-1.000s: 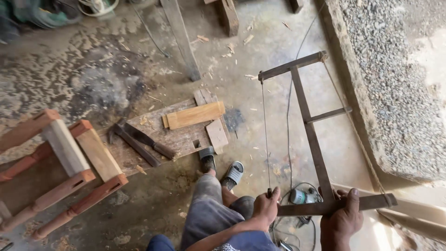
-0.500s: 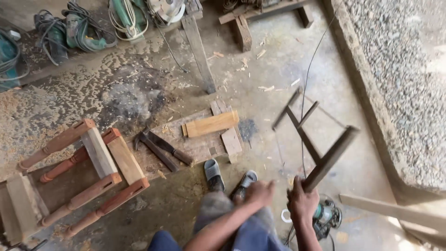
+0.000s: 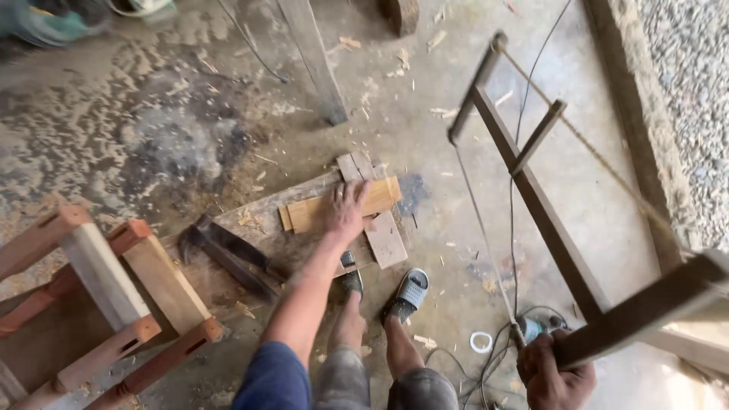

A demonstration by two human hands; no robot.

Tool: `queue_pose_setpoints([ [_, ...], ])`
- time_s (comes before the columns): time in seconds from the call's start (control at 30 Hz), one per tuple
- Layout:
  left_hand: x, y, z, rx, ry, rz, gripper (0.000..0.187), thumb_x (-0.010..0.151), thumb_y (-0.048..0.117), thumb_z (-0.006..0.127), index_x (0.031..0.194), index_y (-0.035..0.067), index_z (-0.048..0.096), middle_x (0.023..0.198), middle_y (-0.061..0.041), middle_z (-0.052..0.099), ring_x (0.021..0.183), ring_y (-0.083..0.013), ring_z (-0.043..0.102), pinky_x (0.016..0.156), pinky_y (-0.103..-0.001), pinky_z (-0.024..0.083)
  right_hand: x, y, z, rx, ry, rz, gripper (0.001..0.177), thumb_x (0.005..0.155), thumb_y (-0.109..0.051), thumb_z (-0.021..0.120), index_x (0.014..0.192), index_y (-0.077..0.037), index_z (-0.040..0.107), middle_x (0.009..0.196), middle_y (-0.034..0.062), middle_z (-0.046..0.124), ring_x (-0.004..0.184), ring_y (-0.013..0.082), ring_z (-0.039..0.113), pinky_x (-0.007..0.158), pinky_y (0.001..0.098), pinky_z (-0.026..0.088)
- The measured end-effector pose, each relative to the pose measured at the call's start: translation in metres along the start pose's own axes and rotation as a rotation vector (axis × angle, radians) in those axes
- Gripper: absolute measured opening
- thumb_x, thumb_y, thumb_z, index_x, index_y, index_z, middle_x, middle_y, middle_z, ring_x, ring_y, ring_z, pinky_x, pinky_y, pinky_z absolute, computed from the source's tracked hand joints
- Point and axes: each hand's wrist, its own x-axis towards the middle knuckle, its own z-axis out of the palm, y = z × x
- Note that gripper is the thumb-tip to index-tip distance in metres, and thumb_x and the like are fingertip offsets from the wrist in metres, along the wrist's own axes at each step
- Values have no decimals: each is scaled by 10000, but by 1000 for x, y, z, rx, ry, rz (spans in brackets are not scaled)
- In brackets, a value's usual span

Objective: Sawing a piece of wood using a frame saw on a workbench.

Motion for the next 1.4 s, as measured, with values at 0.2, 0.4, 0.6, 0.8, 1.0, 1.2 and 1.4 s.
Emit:
queue_pose_setpoints([
  [0.2,17,-40,13,-323,6,241,708,916,406,717,1510,135,444,1611,-123,468,1369,-349,528,1170,-484,432,-17,-7,35,249,-185,-18,87,1089,-100,549,1056,-52,485,673,42,434,519,125,374,447,288,296],
  [0.4,53,-54,38,-78,101,258,475,1053,342,484,1481,145,536,1313,-159,602,1165,-293,597,1082,-506,467,-30,-17,86,415,-155,75,129,1075,-251,552,1110,-136,506,681,24,394,530,140,357,467,316,300],
  [0.6,67,-32,50,-42,444,14,540,1000,488,451,1432,185,566,1181,-135,565,1057,-298,532,972,-529,423,-27,7,99,496,-185,115,229,1102,-320,550,1017,-127,460,676,16,374,539,130,338,486,316,300],
  [0.8,71,-5,43,-286,502,43,422,1021,533,463,1192,190,641,1211,-79,611,1135,-291,555,964,-486,424,-25,29,109,565,-171,200,259,1093,-338,573,987,-141,442,660,10,351,531,133,332,492,321,295],
  [1.0,76,-4,35,-224,447,-85,406,993,555,482,1072,187,637,1141,-72,635,1109,-268,576,955,-469,446,-30,81,87,658,-244,157,230,1105,-292,580,986,-138,459,645,3,359,513,123,329,497,318,312],
  [1.2,87,-7,55,-152,561,-84,382,961,549,569,1069,189,638,1157,-62,665,1087,-272,599,887,-442,479,-29,116,59,679,-357,170,217,1096,-290,574,976,-159,450,642,11,367,522,130,344,530,323,334],
  [1.4,87,-4,44,-193,469,-103,369,968,576,582,1034,218,637,1112,-28,656,995,-231,587,812,-391,478,-43,118,39,662,-339,149,254,1115,-313,560,957,-157,438,639,1,379,522,123,361,533,318,344],
])
